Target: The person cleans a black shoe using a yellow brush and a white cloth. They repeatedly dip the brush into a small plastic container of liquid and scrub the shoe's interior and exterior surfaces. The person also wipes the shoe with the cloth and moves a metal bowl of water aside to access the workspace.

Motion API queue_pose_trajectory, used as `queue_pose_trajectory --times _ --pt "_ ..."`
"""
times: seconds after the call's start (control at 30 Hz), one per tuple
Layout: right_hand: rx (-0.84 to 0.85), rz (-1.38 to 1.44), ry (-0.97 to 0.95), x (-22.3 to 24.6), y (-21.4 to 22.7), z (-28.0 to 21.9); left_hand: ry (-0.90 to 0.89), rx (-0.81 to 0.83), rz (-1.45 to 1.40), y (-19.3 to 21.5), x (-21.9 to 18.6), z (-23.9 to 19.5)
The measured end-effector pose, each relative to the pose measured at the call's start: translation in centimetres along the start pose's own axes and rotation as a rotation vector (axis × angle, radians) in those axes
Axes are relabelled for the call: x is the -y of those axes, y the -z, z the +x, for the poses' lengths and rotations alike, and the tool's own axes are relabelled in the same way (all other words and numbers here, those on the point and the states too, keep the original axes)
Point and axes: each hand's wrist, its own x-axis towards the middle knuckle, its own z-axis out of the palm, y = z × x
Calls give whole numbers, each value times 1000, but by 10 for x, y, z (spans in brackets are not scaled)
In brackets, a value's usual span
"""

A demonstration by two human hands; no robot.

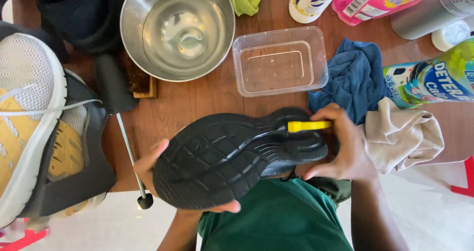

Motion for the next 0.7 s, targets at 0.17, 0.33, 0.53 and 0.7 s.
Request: queue_pose_trajectory --times 0.17,0.33,0.53,0.7 --pt "8 97 70 5 -15 -2 525 369 -102 22 -16 -4" --pt "89 57 66 6 -20 0 726 148 -339 3 -33 -2" --pt "144 -20 40 18 -24 5 580 49 -190 -6 -36 -16" --pt "92 46 110 14 -29 15 264 268 204 -14 -23 -42"
